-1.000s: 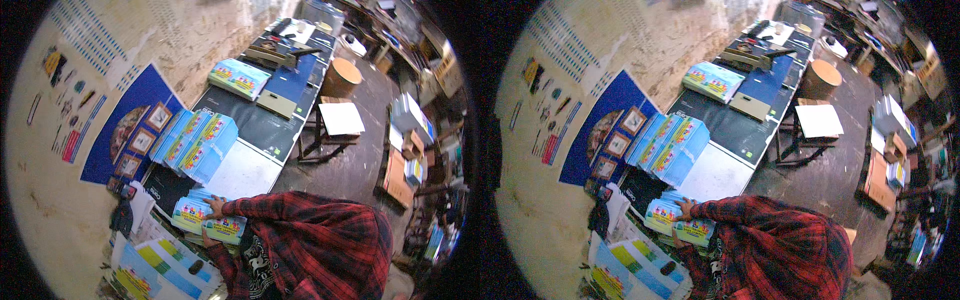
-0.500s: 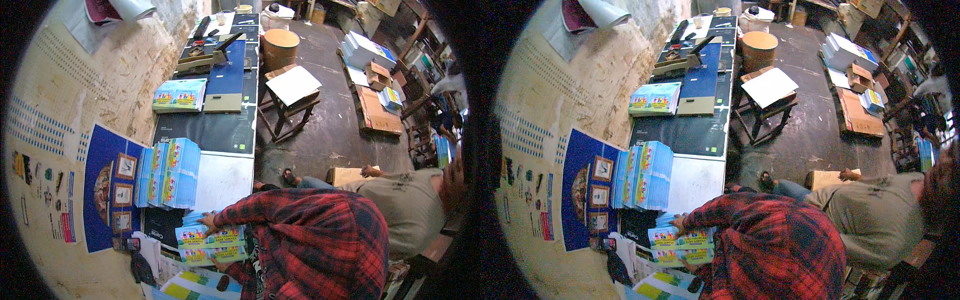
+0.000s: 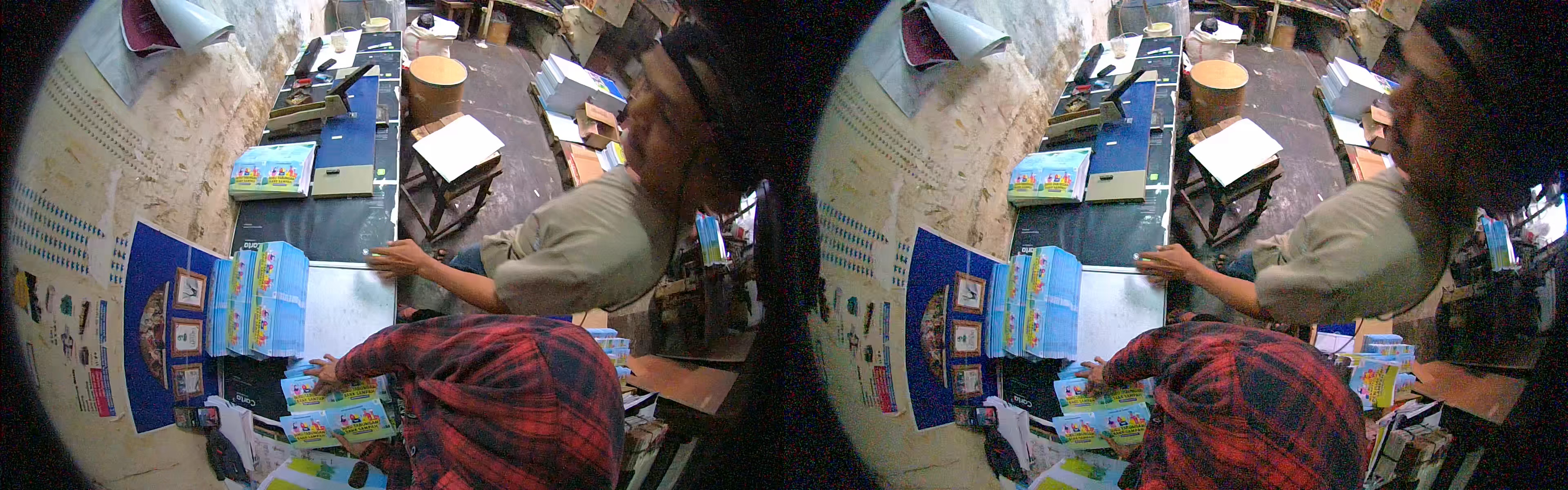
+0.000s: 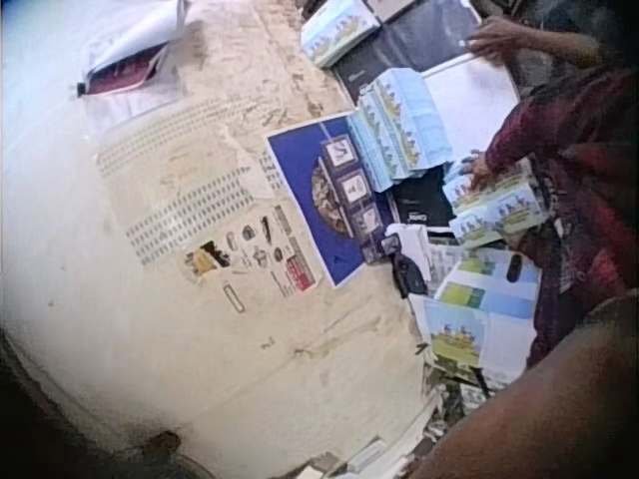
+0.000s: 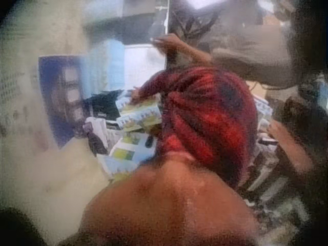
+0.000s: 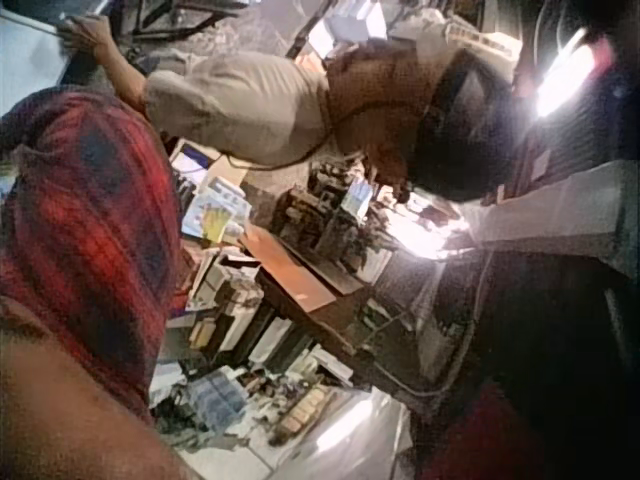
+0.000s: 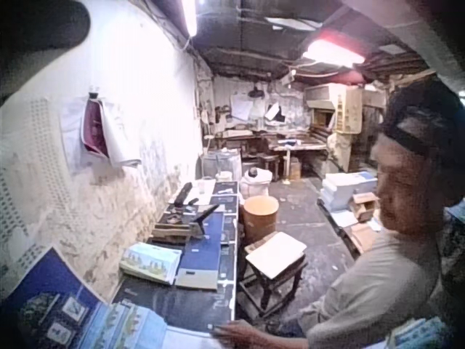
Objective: The person stacks and organizes a large pile of light blue books on a table. They repeatedly pick up stacks, align the edges, and place them into a neat pile. Another person is visible in the background working at a separate station.
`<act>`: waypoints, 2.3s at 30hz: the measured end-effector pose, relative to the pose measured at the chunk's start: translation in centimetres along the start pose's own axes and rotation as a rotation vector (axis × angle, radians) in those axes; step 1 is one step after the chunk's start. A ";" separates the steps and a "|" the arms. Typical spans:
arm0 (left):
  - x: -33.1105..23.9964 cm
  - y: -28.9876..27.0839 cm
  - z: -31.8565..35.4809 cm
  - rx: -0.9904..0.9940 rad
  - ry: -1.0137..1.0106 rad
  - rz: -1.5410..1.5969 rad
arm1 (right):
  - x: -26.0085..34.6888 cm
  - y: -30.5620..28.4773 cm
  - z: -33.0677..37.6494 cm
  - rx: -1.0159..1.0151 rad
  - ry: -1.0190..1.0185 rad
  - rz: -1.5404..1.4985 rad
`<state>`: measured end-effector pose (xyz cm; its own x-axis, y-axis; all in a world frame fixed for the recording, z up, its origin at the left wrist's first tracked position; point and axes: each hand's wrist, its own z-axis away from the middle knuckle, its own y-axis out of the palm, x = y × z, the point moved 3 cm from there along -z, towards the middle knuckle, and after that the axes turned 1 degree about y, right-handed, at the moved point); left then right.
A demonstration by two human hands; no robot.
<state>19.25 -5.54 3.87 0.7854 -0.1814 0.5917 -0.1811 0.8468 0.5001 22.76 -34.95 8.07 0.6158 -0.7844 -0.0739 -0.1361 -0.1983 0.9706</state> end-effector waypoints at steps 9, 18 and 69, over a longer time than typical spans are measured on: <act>2.4 -3.0 2.1 0.009 0.044 0.149 | 7.9 2.1 4.1 -0.299 -0.099 -0.006; 3.3 -3.1 3.8 -0.039 0.092 0.118 | 7.9 0.5 3.5 -0.427 -0.182 0.074; -16.8 8.7 5.0 -0.440 -0.219 3.449 | -19.0 -5.8 -10.6 -0.216 0.745 2.113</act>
<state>1.48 2.42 1.42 -0.5021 0.0293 -0.8643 0.4884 -0.8152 -0.3114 20.05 -12.63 6.32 -0.1568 0.5843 0.7962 -0.7550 0.4488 -0.4781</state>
